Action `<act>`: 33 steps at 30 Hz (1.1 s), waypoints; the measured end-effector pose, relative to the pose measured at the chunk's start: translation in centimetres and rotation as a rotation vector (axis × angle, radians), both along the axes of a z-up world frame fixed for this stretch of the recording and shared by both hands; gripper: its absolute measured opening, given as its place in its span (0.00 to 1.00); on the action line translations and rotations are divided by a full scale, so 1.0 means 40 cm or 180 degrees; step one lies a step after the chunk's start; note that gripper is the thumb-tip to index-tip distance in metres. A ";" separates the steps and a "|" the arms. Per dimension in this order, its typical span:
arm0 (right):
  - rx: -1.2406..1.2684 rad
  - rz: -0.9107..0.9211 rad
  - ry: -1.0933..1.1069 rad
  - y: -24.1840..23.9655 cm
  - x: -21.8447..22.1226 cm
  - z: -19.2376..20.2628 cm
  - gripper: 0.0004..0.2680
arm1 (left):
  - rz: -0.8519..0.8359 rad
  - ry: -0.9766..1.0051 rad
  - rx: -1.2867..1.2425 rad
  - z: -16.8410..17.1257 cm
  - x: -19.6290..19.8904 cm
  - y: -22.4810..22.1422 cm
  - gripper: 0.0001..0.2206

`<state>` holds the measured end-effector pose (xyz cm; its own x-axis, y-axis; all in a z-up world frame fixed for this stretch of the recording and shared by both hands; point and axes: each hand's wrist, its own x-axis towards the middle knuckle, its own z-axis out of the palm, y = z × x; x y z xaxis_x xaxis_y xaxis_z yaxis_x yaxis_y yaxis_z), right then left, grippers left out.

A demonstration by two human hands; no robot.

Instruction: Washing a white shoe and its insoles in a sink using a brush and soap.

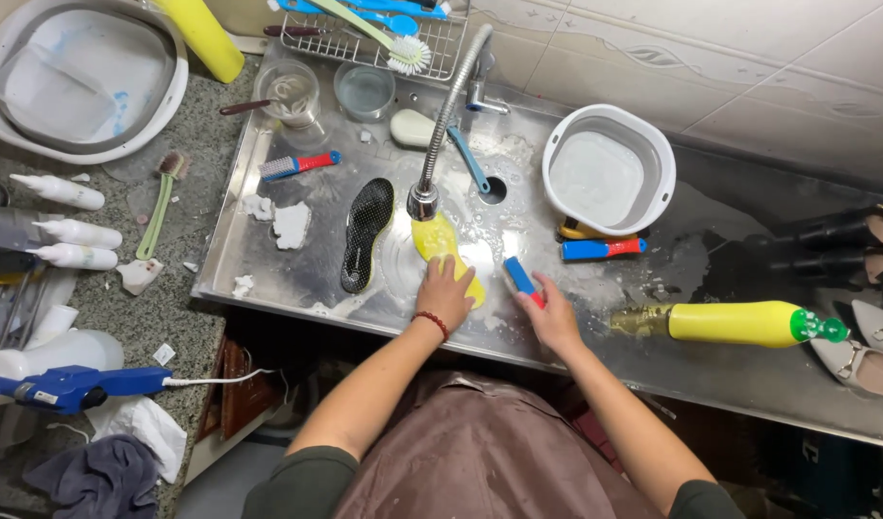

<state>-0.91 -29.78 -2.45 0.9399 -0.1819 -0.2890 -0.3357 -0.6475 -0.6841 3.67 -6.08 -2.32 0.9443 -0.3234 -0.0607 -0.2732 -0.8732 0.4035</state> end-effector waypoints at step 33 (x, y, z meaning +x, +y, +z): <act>-0.1492 0.2170 -0.0397 0.255 0.235 -0.025 0.16 | -0.0094 0.0729 -0.0041 -0.018 -0.107 0.121 0.18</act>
<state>8.49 -19.59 -3.45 0.9075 0.3627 -0.2117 0.2930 -0.9080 -0.2996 -0.61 -1.23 -3.03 0.8965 -0.3529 -0.2680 -0.1985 -0.8606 0.4690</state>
